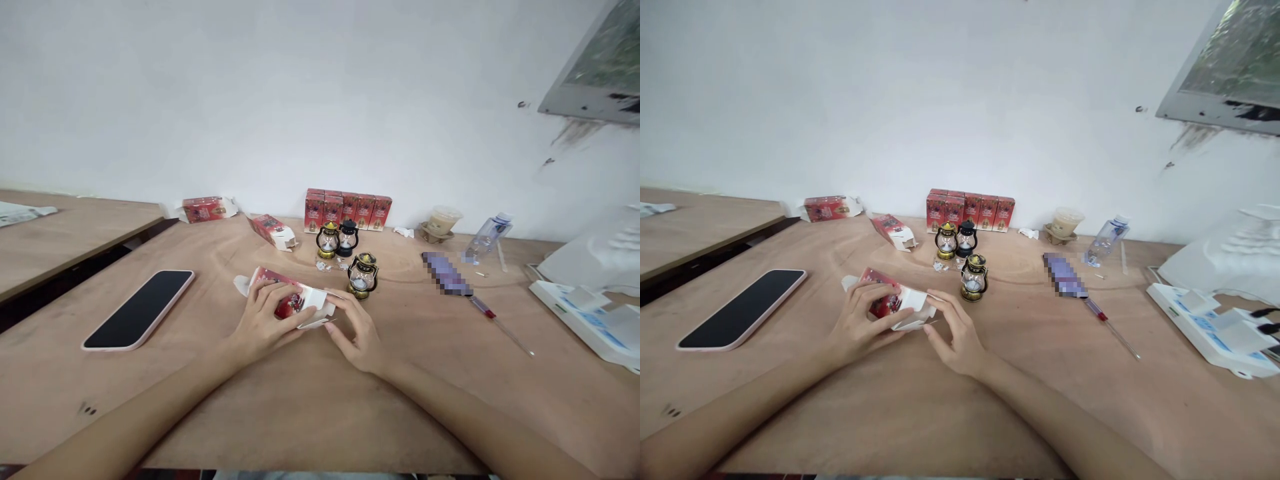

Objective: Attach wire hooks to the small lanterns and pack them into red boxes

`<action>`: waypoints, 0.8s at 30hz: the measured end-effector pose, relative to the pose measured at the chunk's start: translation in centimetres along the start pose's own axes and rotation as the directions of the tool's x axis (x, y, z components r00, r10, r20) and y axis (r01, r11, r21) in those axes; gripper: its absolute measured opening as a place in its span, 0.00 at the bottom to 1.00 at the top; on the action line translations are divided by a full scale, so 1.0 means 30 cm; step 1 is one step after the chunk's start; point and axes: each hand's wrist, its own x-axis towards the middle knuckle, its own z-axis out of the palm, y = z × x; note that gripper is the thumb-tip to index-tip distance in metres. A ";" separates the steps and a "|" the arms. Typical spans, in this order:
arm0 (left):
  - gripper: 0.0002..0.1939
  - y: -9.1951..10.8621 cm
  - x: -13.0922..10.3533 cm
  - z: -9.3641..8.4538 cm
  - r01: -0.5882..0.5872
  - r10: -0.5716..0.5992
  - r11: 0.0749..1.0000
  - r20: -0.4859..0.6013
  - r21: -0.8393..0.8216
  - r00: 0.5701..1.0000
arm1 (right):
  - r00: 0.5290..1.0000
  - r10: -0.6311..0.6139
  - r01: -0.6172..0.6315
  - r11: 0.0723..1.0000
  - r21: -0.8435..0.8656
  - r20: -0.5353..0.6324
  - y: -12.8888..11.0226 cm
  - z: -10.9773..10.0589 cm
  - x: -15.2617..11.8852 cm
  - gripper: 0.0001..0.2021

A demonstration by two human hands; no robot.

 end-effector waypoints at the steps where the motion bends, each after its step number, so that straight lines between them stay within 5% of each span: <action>1: 0.16 0.001 -0.004 0.001 0.005 -0.005 1.000 -0.004 0.001 1.000 | 1.000 0.003 -0.003 1.000 0.002 0.000 0.001 -0.001 -0.001 0.19; 7: 0.08 0.017 0.002 0.001 0.004 -0.006 0.999 -0.058 -0.035 0.998 | 0.999 0.001 0.001 1.000 0.032 -0.050 0.003 0.001 -0.002 0.14; 11: 0.05 0.021 0.022 -0.009 0.005 -0.002 0.995 0.035 -0.102 0.999 | 0.999 0.010 -0.009 0.999 0.049 -0.034 -0.003 -0.002 0.003 0.14; 17: 0.17 0.024 0.025 -0.012 0.007 0.002 0.997 0.116 -0.078 0.993 | 0.999 0.037 -0.037 0.998 0.059 0.006 -0.010 -0.009 0.007 0.14; 24: 0.20 0.032 0.016 -0.002 0.089 -0.075 0.993 0.169 -0.077 0.983 | 0.994 0.102 -0.105 0.990 0.099 0.037 0.000 -0.004 0.006 0.13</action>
